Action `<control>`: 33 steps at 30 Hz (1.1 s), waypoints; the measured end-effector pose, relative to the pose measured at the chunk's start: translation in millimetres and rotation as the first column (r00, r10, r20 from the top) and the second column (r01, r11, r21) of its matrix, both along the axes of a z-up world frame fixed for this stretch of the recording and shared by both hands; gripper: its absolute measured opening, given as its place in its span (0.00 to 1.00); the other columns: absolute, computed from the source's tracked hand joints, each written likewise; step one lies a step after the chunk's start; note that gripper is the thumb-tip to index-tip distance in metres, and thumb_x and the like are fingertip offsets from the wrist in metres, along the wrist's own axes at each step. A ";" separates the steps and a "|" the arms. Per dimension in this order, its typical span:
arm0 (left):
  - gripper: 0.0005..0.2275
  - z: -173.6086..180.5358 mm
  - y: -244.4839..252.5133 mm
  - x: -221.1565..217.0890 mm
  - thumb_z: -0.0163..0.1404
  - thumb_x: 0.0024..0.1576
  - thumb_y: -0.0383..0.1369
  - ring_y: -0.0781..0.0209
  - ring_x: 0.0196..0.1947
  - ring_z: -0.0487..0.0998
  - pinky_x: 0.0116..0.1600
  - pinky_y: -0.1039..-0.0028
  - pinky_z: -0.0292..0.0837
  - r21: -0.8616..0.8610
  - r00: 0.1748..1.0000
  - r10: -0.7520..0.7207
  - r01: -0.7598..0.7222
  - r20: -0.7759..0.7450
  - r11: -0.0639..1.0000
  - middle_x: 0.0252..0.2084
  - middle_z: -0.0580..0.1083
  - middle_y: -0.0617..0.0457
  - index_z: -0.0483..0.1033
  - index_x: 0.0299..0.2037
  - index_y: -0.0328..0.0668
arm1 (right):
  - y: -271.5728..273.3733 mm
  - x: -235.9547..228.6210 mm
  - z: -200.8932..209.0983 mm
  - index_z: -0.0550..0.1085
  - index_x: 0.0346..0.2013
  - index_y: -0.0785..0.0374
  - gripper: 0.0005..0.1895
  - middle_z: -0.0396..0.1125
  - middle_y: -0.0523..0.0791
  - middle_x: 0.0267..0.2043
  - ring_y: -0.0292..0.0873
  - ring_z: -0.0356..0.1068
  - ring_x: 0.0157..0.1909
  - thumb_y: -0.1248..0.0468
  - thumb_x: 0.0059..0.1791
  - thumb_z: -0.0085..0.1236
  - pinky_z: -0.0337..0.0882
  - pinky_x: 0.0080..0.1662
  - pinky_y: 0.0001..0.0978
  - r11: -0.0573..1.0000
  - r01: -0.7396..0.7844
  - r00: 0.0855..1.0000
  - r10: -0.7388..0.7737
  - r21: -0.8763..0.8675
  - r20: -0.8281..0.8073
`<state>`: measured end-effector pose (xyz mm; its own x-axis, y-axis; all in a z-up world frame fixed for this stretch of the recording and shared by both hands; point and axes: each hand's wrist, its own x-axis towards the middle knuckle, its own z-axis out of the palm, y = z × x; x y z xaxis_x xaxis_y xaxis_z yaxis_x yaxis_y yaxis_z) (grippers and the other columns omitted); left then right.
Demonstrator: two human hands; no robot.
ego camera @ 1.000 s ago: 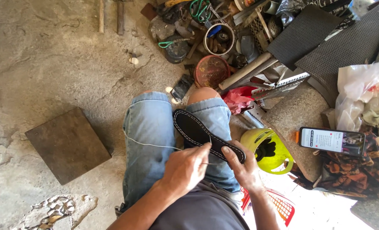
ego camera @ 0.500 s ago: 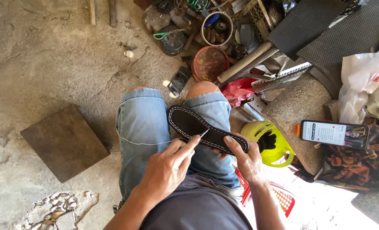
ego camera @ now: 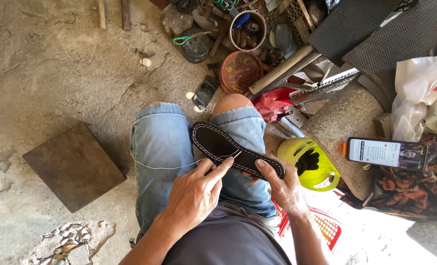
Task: The person sits on the ground and sews a black sandal using a needle and white thread. The person repeatedly pushes the needle through the sandal sole and pulls the thread to secure the stitching.
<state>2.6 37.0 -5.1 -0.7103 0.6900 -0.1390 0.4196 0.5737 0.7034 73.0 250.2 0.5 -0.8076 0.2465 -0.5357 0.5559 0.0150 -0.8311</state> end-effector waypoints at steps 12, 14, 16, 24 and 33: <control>0.22 -3.2 -12.2 -21.2 0.45 0.60 0.31 0.43 0.23 0.77 0.31 0.50 0.71 0.009 0.984 -0.112 0.112 0.142 0.994 0.31 0.71 0.52 0.72 0.67 0.56 | -8.2 8.4 -1.4 0.79 0.54 0.59 0.22 0.76 0.39 0.32 0.29 0.65 0.28 0.54 0.48 0.63 0.69 0.32 0.24 0.912 -0.204 0.979 0.189 0.356 0.078; 0.22 0.6 -13.6 -30.1 0.46 0.60 0.32 0.41 0.24 0.77 0.31 0.49 0.71 0.004 0.980 -0.119 0.120 0.157 0.993 0.30 0.72 0.51 0.72 0.67 0.58 | -13.2 7.7 2.3 0.77 0.54 0.60 0.22 0.77 0.42 0.33 0.32 0.69 0.28 0.55 0.49 0.62 0.70 0.33 0.27 0.883 -0.222 0.971 0.239 0.414 0.013; 0.22 2.1 -15.4 -34.7 0.47 0.61 0.33 0.40 0.24 0.77 0.31 0.48 0.71 -0.003 0.977 -0.122 0.125 0.175 0.992 0.29 0.73 0.51 0.72 0.67 0.60 | -17.0 8.1 3.4 0.75 0.55 0.62 0.22 0.78 0.45 0.33 0.34 0.72 0.28 0.56 0.49 0.60 0.72 0.34 0.30 0.851 -0.239 0.955 0.294 0.469 -0.048; 0.24 1.8 -2.4 -34.8 0.50 0.59 0.35 0.31 0.20 0.76 0.26 0.41 0.72 -0.215 0.966 -0.250 0.258 0.066 0.942 0.30 0.74 0.50 0.68 0.68 0.66 | -17.7 12.1 -4.1 0.71 0.58 0.71 0.22 0.74 0.57 0.53 0.52 0.78 0.52 0.65 0.51 0.60 0.76 0.54 0.38 0.737 -0.220 0.849 0.468 0.639 -0.246; 0.21 3.3 -14.6 -37.9 0.48 0.62 0.32 0.32 0.23 0.77 0.31 0.42 0.70 -0.046 0.981 -0.175 0.179 0.081 0.983 0.29 0.73 0.49 0.72 0.66 0.62 | -6.7 14.2 16.7 0.65 0.67 0.65 0.46 0.67 0.54 0.66 0.49 0.67 0.68 0.35 0.45 0.56 0.65 0.64 0.43 0.794 -0.477 0.864 0.502 0.376 0.036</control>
<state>-35.3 22.4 -1.8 -0.5633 0.7944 -0.2272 0.4644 0.5318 0.7082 87.2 243.5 17.2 -0.9013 -0.0264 -0.4324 0.3401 0.5751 -0.7440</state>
